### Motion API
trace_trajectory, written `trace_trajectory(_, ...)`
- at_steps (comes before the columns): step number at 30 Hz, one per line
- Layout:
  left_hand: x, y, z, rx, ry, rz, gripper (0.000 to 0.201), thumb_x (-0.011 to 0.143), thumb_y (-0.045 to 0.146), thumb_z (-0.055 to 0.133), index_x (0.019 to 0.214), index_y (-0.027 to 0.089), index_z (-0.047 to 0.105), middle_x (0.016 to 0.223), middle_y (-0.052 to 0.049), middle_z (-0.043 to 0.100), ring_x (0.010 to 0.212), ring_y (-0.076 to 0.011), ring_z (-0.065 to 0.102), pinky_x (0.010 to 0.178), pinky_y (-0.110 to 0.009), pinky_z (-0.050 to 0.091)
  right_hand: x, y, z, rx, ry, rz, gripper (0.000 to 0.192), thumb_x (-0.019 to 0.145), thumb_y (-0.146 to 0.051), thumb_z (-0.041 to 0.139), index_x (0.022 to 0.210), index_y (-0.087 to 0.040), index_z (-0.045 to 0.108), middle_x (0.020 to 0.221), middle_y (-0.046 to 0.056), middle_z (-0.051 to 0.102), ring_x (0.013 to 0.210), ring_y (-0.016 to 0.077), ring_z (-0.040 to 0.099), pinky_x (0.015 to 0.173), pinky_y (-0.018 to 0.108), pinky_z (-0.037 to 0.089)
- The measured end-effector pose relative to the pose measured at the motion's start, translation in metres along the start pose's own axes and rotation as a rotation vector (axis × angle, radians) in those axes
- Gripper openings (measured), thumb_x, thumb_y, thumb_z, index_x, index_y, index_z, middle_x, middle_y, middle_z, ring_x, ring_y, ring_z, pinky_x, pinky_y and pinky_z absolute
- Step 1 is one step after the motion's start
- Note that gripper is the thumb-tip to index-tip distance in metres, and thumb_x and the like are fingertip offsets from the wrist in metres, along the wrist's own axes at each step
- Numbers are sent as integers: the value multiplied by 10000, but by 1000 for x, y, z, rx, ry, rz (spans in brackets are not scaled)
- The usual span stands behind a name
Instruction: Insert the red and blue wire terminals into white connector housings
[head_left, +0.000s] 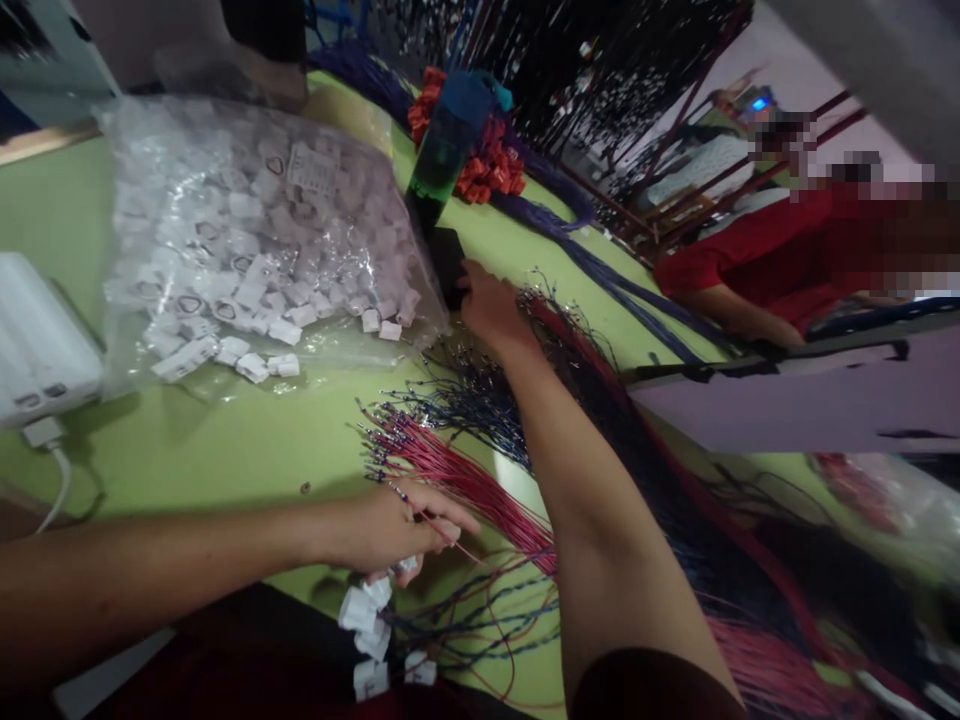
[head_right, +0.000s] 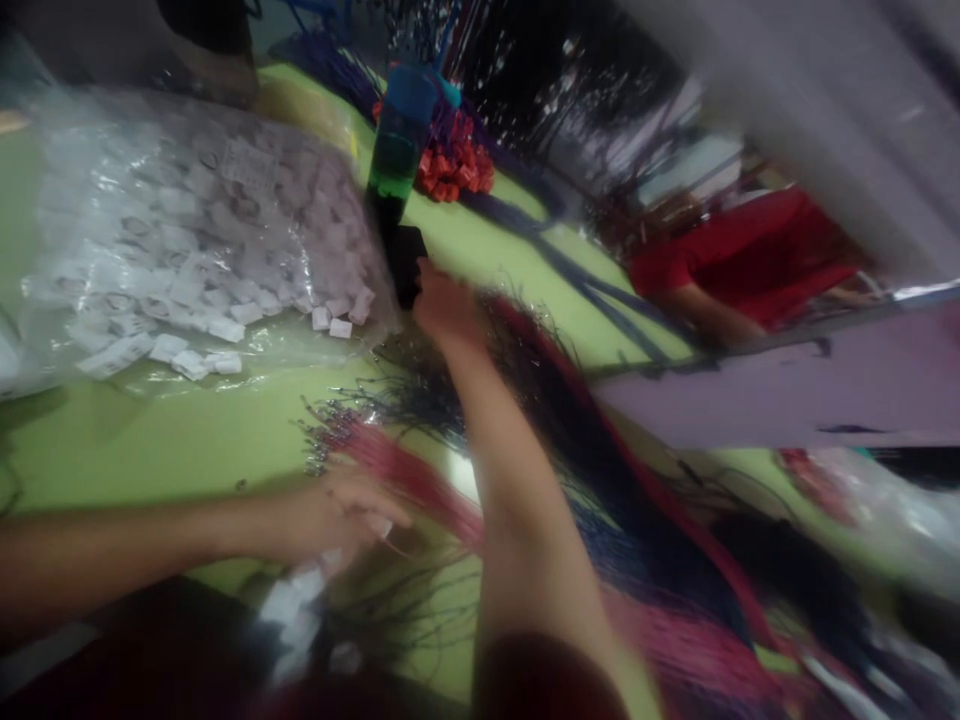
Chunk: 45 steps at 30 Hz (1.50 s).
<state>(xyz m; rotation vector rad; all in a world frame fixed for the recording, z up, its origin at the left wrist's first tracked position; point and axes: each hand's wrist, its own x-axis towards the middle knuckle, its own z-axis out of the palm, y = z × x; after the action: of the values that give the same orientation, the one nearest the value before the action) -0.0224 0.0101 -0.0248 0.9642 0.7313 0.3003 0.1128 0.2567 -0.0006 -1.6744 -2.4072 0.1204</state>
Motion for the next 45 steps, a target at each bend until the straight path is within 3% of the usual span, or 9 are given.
trace_trajectory(6, -6, 15, 1, 24, 39, -81, 324, 860, 244, 576, 1142, 269, 732, 517, 52, 561, 342, -80, 444, 321, -162, 303, -20, -5, -22, 127, 4, 75, 498, 815, -46, 437, 1296, -119, 540, 1183, 126, 725, 1150, 276, 639, 1056, 485, 428)
trace_trajectory(10, -9, 23, 0, -44, 63, -112, 283, 846, 230, 594, 1102, 251, 713, 568, 70, 558, 354, -69, 449, 315, -159, 293, -112, -40, -59, 425, 232, 93, 250, 919, -187, 448, 1112, -175, 607, 966, 74, 745, 855, 186, 698, 823, 327, 536)
trace_trajectory(12, -10, 24, -1, -71, 64, -102, 231, 866, 281, 597, 1064, 222, 702, 552, 71, 553, 343, -61, 434, 311, -158, 273, -173, -59, -70, 439, 90, 32, 127, 912, -261, 534, 974, -232, 641, 818, 20, 723, 709, 158, 664, 690, 287, 524)
trace_trajectory(14, -10, 24, -1, -77, 56, -110, 239, 891, 327, 576, 1054, 190, 686, 508, 66, 540, 334, -65, 430, 307, -163, 250, -225, -71, -72, 396, -96, -5, 166, 874, -270, 620, 1035, -255, 653, 800, 13, 720, 664, 160, 646, 597, 270, 495)
trace_trajectory(17, -10, 23, -1, -52, 40, -131, 326, 920, 357, 536, 1163, 170, 644, 456, 61, 529, 316, -77, 415, 305, -172, 231, -267, -74, -69, 384, -98, 51, 164, 864, -260, 648, 1026, -235, 658, 845, 35, 723, 671, 163, 638, 604, 280, 501)
trace_trajectory(21, -11, 19, -1, -17, 14, -87, 332, 903, 402, 571, 1157, 191, 603, 453, 73, 525, 308, -74, 391, 307, -172, 235, -274, -79, -76, 529, 62, 51, 114, 912, -194, 584, 981, -223, 670, 834, 22, 724, 671, 130, 637, 619, 252, 511)
trace_trajectory(26, -12, 15, -3, -72, -7, -48, 268, 879, 442, 613, 1002, 213, 553, 473, 84, 514, 311, -61, 386, 305, -161, 239, -274, -92, -81, 762, 29, -64, 111, 891, -163, 616, 916, -239, 693, 834, 4, 758, 731, 131, 698, 644, 245, 543)
trace_trajectory(32, -13, 24, -2, -151, 70, -94, 125, 894, 321, 607, 910, 204, 567, 619, 53, 597, 322, -37, 405, 270, -159, 237, -289, -67, -42, 578, 218, 230, 143, 861, -169, 602, 862, -269, 705, 735, 4, 722, 638, 176, 667, 571, 300, 524)
trace_trajectory(45, -11, 20, -8, -242, 82, -100, 148, 895, 300, 624, 983, 181, 612, 821, 4, 618, 392, -35, 487, 248, -128, 292, -295, -65, -39, 469, 263, 201, 109, 868, -162, 581, 806, -211, 656, 690, 7, 658, 592, 138, 578, 559, 282, 450)
